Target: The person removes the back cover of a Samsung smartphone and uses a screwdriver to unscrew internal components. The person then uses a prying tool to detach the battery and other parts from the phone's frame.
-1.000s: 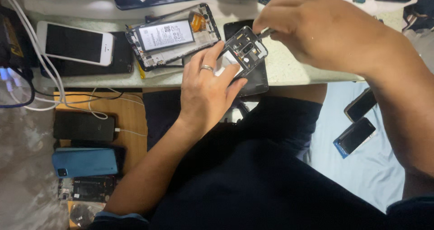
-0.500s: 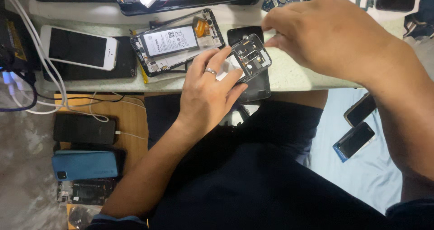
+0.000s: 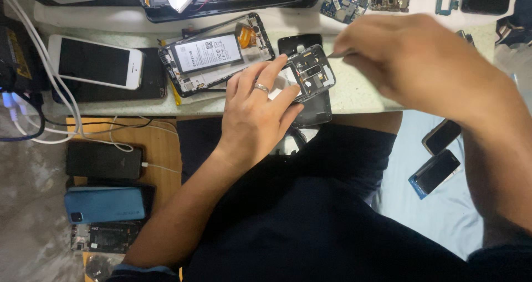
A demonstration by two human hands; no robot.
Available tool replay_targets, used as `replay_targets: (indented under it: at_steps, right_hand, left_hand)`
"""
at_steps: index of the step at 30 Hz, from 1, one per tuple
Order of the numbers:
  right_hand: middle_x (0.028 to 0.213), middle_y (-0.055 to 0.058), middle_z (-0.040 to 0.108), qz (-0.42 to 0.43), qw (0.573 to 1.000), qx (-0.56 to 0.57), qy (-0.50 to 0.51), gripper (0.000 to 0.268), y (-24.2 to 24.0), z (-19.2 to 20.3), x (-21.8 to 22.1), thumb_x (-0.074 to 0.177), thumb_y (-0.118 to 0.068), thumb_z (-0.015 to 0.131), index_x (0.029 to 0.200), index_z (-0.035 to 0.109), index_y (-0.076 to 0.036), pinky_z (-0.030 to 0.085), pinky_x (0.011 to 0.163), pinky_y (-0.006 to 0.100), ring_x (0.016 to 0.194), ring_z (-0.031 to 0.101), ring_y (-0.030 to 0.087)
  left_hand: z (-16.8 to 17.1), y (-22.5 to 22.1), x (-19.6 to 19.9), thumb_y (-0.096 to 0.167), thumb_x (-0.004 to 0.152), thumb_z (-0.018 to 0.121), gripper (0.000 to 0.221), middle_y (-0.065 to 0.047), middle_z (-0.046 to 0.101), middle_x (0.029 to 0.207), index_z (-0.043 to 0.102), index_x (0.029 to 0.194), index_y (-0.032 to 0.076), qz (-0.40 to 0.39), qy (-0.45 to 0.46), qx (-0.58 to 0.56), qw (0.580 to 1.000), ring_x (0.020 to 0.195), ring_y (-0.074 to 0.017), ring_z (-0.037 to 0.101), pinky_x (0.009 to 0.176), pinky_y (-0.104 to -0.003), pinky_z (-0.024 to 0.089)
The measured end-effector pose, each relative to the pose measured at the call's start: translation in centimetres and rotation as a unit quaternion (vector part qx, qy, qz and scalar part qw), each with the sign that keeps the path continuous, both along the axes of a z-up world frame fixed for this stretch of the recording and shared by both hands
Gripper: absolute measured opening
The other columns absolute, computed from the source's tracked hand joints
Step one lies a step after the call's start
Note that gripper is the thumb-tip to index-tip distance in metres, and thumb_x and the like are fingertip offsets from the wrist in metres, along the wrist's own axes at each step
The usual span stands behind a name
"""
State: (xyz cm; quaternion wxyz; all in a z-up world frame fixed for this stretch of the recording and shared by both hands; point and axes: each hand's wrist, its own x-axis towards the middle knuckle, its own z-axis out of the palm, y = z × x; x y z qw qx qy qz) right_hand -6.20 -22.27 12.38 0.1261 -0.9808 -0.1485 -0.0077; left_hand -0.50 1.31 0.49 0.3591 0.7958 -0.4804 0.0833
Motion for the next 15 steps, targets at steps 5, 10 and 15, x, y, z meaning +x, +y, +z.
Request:
replay_targets:
  at_steps: [5, 10, 15]
  right_hand:
    - [0.102, 0.014, 0.074, -0.008, 0.997, 0.056, -0.06, 0.016, -0.7, 0.9, -1.2, 0.091, 0.0, 0.077, 0.104, 0.068, 0.003, 0.06, 0.079, 0.033, 0.095, 0.075, 0.026]
    - [0.102, 0.012, 0.076, -0.048, 0.99, 0.13, -0.04, 0.014, 0.3, 0.1, -1.4, 0.089, 0.0, 0.078, 0.1, 0.069, 0.003, 0.059, 0.076, 0.031, 0.092, 0.075, 0.022]
    - [0.102, 0.013, 0.075, -0.029, 0.98, 0.192, -0.048, 0.013, 1.1, -0.3, -1.5, 0.089, 0.001, 0.076, 0.099, 0.068, 0.003, 0.06, 0.08, 0.03, 0.094, 0.075, 0.022]
  left_hand:
    - [0.7, -0.2, 0.4, 0.026, 0.087, 0.086, 0.032, -0.016, 0.059, 0.133, 0.074, 0.11, 0.008, -0.009, 0.007, -0.007, 1.0, 0.125, -0.0333, 0.053, 0.105, -0.046, 0.04]
    - [0.9, -0.8, 0.9, 0.016, 0.094, 0.082, 0.03, -0.007, 0.065, 0.117, 0.074, 0.12, 0.003, 0.007, -0.006, -0.035, 0.999, 0.108, -0.0254, 0.062, 0.096, -0.04, 0.044]
    - [0.7, -1.5, 1.5, 0.013, 0.096, 0.08, 0.017, -0.002, 0.067, 0.104, 0.071, 0.11, 0.007, 0.0, -0.022, -0.067, 0.997, 0.097, -0.0221, 0.064, 0.088, -0.037, 0.045]
